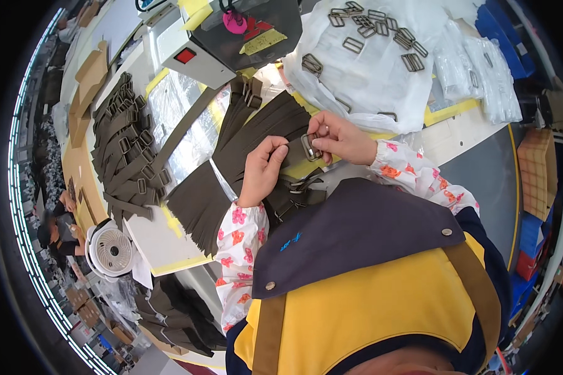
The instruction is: Threading metal buckles onto nylon fabric straps at a workstation.
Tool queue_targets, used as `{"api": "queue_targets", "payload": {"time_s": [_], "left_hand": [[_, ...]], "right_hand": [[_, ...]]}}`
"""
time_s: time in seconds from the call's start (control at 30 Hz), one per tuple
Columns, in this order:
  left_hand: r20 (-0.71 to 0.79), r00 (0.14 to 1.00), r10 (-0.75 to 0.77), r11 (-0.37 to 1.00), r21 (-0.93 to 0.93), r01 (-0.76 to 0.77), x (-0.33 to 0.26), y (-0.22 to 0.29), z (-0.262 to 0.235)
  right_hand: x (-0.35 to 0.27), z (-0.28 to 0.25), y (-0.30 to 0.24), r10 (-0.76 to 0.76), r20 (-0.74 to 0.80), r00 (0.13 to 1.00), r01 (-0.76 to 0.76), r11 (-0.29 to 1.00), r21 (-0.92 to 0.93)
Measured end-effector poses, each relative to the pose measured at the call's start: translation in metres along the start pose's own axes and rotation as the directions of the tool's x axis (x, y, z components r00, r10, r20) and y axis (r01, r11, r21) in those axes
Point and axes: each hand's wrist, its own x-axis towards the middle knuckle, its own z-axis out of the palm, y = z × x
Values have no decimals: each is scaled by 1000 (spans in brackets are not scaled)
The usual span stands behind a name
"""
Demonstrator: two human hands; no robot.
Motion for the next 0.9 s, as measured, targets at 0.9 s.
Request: {"api": "queue_targets", "payload": {"time_s": [0.9], "left_hand": [[-45,998,-34,921,386,48,-30,11,-31]], "right_hand": [[45,47,48,249,-54,967,-251,967,-33]]}}
